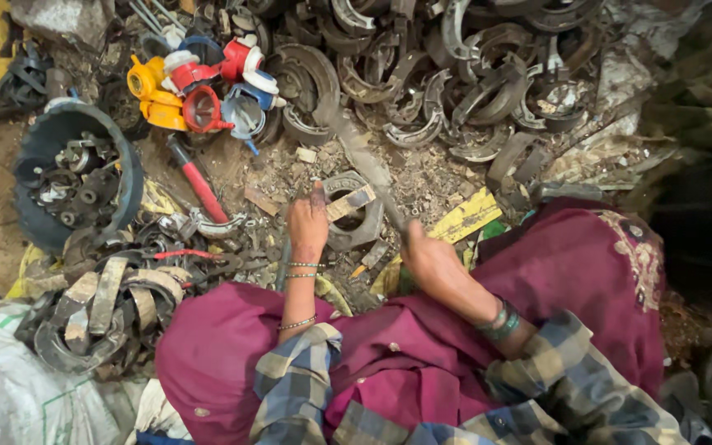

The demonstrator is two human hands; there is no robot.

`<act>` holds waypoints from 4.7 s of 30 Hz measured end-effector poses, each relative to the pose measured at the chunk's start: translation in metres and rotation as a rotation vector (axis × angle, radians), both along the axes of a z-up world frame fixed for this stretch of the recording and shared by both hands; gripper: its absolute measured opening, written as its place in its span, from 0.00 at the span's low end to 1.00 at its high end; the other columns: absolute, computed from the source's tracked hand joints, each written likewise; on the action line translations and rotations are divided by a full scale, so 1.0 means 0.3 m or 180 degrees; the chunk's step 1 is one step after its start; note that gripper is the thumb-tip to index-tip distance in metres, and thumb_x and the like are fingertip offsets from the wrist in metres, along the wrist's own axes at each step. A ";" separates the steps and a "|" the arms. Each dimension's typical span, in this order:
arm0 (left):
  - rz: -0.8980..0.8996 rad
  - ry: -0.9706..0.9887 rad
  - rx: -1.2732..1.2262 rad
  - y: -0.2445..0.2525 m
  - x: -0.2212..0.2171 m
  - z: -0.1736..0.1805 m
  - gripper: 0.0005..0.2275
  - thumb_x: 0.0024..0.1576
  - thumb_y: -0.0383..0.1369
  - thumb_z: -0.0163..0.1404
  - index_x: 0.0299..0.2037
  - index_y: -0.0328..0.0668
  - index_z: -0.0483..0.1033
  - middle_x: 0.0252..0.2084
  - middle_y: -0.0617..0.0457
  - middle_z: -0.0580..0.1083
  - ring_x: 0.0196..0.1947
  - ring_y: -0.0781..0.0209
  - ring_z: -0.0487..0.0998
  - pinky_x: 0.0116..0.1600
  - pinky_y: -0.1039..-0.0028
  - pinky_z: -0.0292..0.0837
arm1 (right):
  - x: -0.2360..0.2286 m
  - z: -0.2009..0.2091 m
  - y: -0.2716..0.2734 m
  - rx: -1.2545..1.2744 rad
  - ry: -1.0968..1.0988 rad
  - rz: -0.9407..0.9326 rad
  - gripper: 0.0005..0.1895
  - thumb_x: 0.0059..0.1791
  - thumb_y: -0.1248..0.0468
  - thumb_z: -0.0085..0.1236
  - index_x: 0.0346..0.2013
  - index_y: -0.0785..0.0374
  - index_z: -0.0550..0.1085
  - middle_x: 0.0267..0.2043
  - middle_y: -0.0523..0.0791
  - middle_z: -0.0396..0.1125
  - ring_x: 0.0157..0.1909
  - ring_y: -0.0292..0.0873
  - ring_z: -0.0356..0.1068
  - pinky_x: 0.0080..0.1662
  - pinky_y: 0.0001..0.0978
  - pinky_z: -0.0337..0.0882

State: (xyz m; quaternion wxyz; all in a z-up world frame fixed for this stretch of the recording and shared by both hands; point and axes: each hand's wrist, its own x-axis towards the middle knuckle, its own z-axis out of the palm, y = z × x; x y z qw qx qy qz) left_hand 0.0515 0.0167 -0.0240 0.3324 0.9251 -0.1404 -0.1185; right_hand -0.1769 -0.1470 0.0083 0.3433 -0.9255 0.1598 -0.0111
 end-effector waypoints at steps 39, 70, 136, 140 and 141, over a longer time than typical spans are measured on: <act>0.0122 -0.0644 0.0521 -0.115 -0.137 0.240 0.32 0.68 0.49 0.33 0.21 0.33 0.80 0.26 0.30 0.76 0.28 0.30 0.78 0.39 0.45 0.72 | -0.022 0.170 0.050 0.0120 -0.0922 -0.0598 0.20 0.52 0.62 0.53 0.51 0.73 0.62 0.24 0.60 0.69 0.23 0.65 0.71 0.26 0.56 0.68; -0.0158 -0.0710 0.0647 -0.210 -0.136 0.310 0.28 0.66 0.45 0.37 0.22 0.34 0.82 0.28 0.33 0.78 0.29 0.35 0.81 0.39 0.51 0.76 | -0.069 0.338 0.037 0.0955 -0.1125 -0.1496 0.15 0.55 0.58 0.48 0.46 0.67 0.63 0.25 0.61 0.67 0.25 0.64 0.68 0.26 0.56 0.69; 0.0253 -0.0331 0.0049 -0.108 0.011 0.182 0.31 0.68 0.49 0.35 0.24 0.32 0.81 0.28 0.30 0.77 0.32 0.30 0.80 0.40 0.46 0.75 | -0.034 -0.044 0.100 -0.0766 0.0168 -0.0290 0.19 0.55 0.59 0.54 0.53 0.69 0.63 0.25 0.57 0.70 0.27 0.60 0.71 0.31 0.53 0.69; 0.0189 -0.0394 0.0181 -0.109 -0.007 0.188 0.30 0.65 0.50 0.37 0.23 0.33 0.81 0.26 0.30 0.76 0.29 0.32 0.80 0.37 0.49 0.76 | -0.079 0.082 0.090 -0.0010 -0.0082 -0.0772 0.21 0.54 0.58 0.51 0.55 0.69 0.63 0.25 0.55 0.71 0.22 0.53 0.72 0.25 0.48 0.70; 0.0069 -0.0158 0.0214 -0.113 -0.028 0.189 0.30 0.67 0.49 0.36 0.23 0.33 0.80 0.25 0.31 0.76 0.28 0.33 0.81 0.37 0.50 0.76 | -0.104 0.118 0.088 0.0316 -0.0244 -0.0951 0.17 0.55 0.57 0.49 0.52 0.67 0.64 0.25 0.53 0.71 0.21 0.51 0.72 0.24 0.46 0.71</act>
